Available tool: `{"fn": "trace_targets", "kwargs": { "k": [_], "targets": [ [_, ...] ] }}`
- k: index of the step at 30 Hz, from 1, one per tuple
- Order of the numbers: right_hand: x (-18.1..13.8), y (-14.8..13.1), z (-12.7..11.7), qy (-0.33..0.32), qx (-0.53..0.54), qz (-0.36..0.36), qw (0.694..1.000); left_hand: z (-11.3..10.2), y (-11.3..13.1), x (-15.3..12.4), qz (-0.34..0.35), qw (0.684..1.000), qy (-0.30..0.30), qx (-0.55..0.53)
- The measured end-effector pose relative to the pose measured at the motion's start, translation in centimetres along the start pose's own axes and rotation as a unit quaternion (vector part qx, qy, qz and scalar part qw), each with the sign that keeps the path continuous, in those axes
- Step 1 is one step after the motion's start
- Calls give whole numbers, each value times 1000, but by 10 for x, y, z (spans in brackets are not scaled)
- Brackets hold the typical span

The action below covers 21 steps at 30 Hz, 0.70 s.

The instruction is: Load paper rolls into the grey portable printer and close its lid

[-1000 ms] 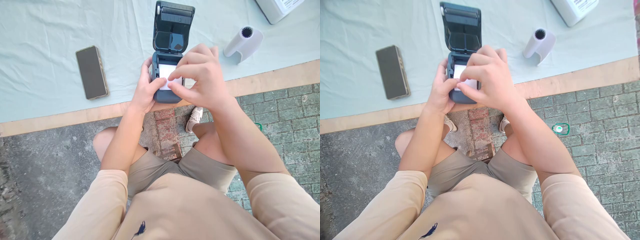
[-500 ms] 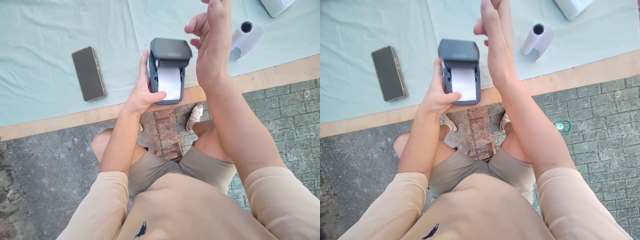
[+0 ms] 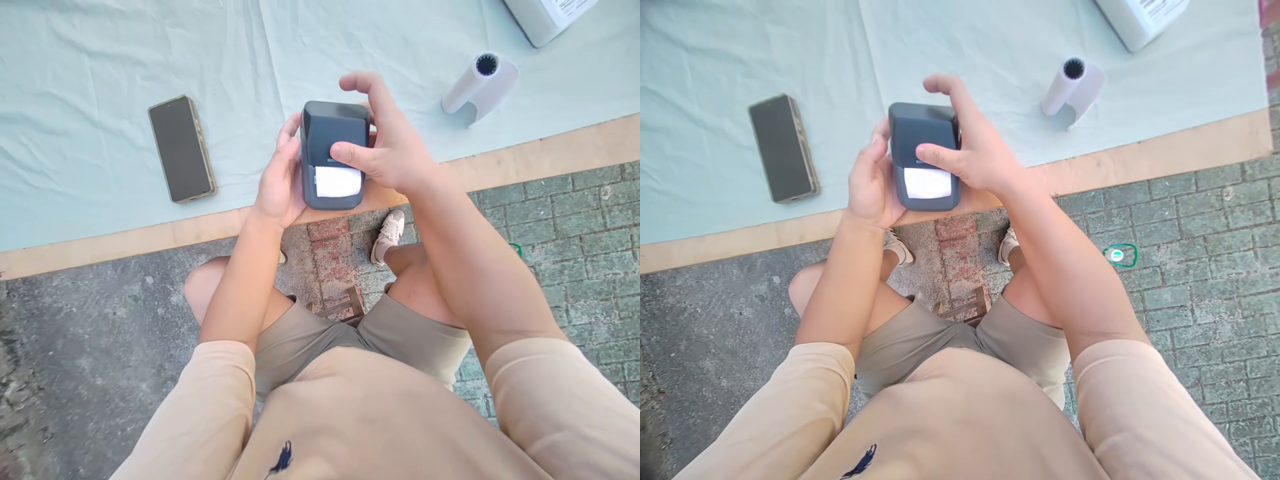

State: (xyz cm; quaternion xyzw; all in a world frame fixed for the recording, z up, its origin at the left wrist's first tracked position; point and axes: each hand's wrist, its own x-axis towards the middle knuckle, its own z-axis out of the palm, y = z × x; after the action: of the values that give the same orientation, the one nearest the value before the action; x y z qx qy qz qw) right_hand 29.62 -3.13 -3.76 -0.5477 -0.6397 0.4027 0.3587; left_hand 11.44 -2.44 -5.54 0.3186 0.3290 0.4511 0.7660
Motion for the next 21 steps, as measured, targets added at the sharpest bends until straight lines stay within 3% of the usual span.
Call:
{"fn": "trace_targets", "kwargs": {
  "k": [5,10,14,17,21],
  "targets": [
    [-2,0,-1,22,-64,7,998,-7,0,6,-5,1000,-15,21],
    [-4,8,-9,-48,-2,-4,999,-11,0,10,-6,999,-7,36],
    [-6,6,-10,-46,7,3,999,-10,-1,12,-3,1000,-16,8],
    [-6,-2,-7,34,-31,-5,999,-8,-1,8,1,999,-49,-11],
    [3,-12,-1,255,-80,-44,963,-9,-4,5,30,997,-76,13]
  ]
}}
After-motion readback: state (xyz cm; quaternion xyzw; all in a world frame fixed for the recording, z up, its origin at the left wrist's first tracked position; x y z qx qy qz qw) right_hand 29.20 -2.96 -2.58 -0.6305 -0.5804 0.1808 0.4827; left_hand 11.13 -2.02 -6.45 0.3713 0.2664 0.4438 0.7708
